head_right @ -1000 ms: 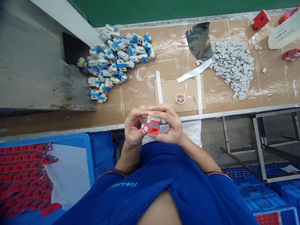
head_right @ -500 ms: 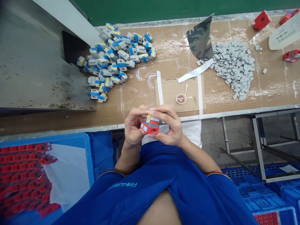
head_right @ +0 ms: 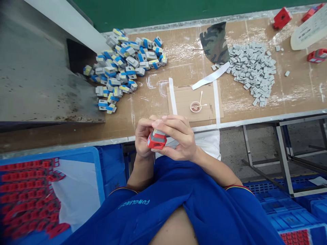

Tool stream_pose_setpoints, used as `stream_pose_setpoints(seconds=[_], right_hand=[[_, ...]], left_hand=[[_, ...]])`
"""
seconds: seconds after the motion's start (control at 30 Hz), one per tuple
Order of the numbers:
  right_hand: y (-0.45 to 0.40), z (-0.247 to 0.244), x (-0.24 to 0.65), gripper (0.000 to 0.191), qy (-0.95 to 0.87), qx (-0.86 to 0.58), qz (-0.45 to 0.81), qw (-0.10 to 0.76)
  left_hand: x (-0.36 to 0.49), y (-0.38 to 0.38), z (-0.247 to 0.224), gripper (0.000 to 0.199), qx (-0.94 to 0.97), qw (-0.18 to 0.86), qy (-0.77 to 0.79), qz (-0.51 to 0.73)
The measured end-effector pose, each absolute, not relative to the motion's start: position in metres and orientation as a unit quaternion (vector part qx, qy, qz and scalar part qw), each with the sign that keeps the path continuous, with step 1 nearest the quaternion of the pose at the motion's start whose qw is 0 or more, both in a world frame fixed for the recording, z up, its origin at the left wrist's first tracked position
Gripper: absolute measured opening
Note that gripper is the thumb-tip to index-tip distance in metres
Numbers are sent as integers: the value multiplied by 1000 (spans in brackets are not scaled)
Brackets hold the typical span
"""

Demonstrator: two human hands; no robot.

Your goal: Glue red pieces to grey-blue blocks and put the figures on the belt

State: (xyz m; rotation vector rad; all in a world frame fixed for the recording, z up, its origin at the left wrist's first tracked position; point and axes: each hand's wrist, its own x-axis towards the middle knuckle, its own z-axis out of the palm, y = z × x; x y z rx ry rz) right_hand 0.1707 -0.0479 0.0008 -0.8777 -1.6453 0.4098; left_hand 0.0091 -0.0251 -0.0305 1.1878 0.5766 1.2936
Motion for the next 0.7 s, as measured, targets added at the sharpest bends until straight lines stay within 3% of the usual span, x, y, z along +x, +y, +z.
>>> stream_pose_setpoints(seconds=[0.4, 0.7], right_hand=[[-48, 5, 169, 56, -702, -399, 161, 568], [-42, 10, 166, 59, -714, -387, 171, 557]], left_hand=[[13, -22, -36, 37, 522, 598, 249, 555], [11, -25, -43, 71, 474, 623, 351, 514]])
